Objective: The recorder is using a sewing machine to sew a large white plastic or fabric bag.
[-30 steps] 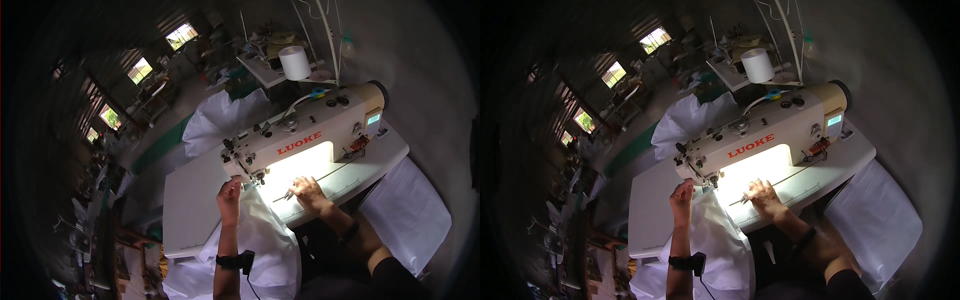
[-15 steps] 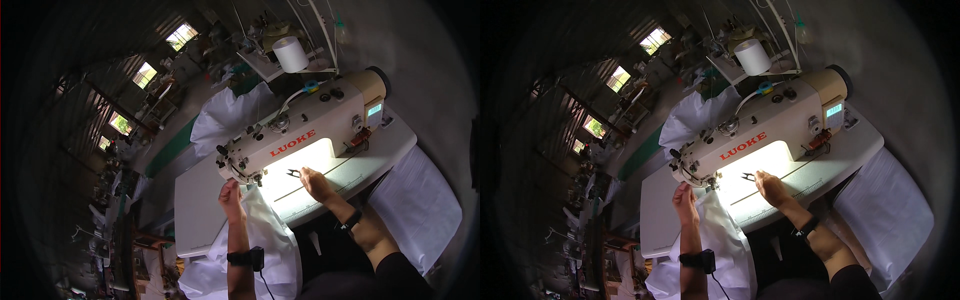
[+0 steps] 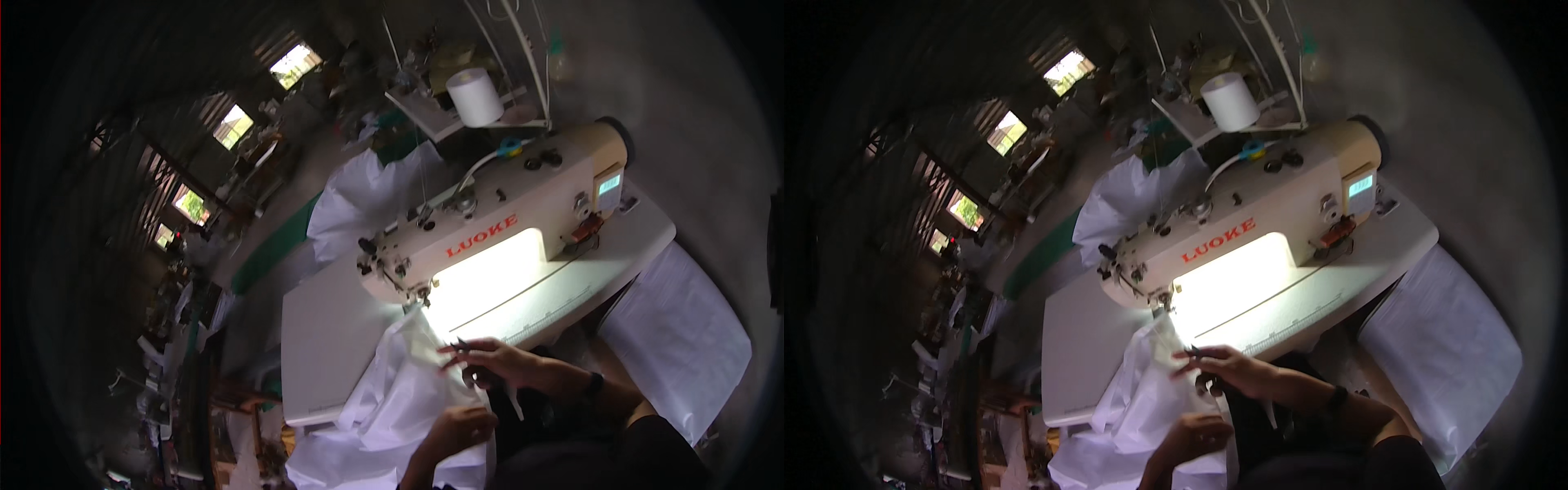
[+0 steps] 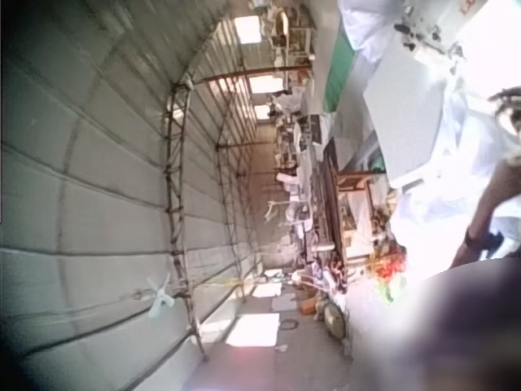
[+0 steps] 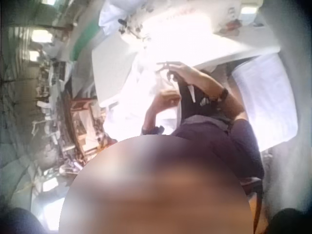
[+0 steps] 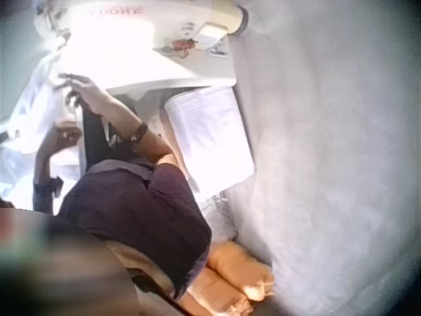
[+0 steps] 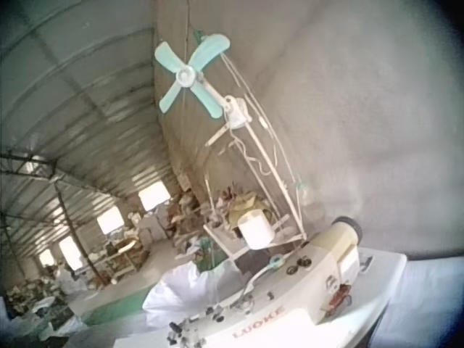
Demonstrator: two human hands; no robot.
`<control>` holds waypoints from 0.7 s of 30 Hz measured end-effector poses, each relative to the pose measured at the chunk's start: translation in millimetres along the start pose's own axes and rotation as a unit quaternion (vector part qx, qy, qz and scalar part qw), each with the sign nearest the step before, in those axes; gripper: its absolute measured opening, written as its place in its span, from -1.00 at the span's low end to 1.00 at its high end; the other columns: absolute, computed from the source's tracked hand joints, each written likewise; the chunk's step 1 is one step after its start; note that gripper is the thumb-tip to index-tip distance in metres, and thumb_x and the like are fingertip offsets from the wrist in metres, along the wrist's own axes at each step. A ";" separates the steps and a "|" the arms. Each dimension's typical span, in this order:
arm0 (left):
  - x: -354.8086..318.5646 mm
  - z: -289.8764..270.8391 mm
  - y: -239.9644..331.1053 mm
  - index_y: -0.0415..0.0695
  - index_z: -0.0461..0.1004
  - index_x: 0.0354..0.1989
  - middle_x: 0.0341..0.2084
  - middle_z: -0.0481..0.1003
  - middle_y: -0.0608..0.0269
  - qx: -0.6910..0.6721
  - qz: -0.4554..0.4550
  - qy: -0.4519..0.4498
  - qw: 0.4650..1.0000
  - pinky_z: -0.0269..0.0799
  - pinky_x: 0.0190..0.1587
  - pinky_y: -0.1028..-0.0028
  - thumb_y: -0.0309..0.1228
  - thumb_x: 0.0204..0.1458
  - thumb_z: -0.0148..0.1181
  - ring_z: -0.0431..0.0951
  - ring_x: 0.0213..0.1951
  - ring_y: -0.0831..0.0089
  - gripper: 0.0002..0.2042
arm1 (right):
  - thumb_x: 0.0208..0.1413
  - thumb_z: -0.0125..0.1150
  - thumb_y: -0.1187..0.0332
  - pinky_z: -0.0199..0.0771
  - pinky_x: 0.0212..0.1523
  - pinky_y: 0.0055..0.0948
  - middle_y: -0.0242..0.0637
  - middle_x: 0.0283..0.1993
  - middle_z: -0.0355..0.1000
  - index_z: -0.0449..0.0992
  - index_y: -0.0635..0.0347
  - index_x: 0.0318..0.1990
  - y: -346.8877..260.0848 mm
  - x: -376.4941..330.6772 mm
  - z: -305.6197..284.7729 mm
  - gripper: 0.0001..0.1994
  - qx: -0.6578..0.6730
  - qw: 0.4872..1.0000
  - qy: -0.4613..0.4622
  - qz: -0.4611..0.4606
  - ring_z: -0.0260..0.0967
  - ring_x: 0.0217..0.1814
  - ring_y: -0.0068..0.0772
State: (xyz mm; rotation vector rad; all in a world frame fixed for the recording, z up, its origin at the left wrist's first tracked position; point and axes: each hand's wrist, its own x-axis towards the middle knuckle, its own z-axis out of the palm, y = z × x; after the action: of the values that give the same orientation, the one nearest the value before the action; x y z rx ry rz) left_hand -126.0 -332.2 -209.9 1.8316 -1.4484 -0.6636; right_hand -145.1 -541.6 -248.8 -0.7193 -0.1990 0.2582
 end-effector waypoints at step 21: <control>47.2 -50.1 6.7 -0.14 0.52 -0.41 -0.58 0.42 0.25 0.287 0.079 0.251 0.921 0.39 -0.40 0.31 -0.53 -0.12 0.33 0.50 -0.51 0.31 -0.89 | 0.15 0.19 0.02 0.40 -0.54 -0.29 -0.30 -0.62 0.31 0.33 0.09 -0.54 -36.0 -40.3 14.3 -0.61 -0.846 0.484 0.155 -0.163 0.38 -0.62 -0.27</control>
State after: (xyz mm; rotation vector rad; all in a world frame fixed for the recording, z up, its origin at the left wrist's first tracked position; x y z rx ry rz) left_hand -80.8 -368.4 -172.0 2.0696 -1.4919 0.3478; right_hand -181.3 -570.9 -217.8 -2.6871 -0.1894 -0.6379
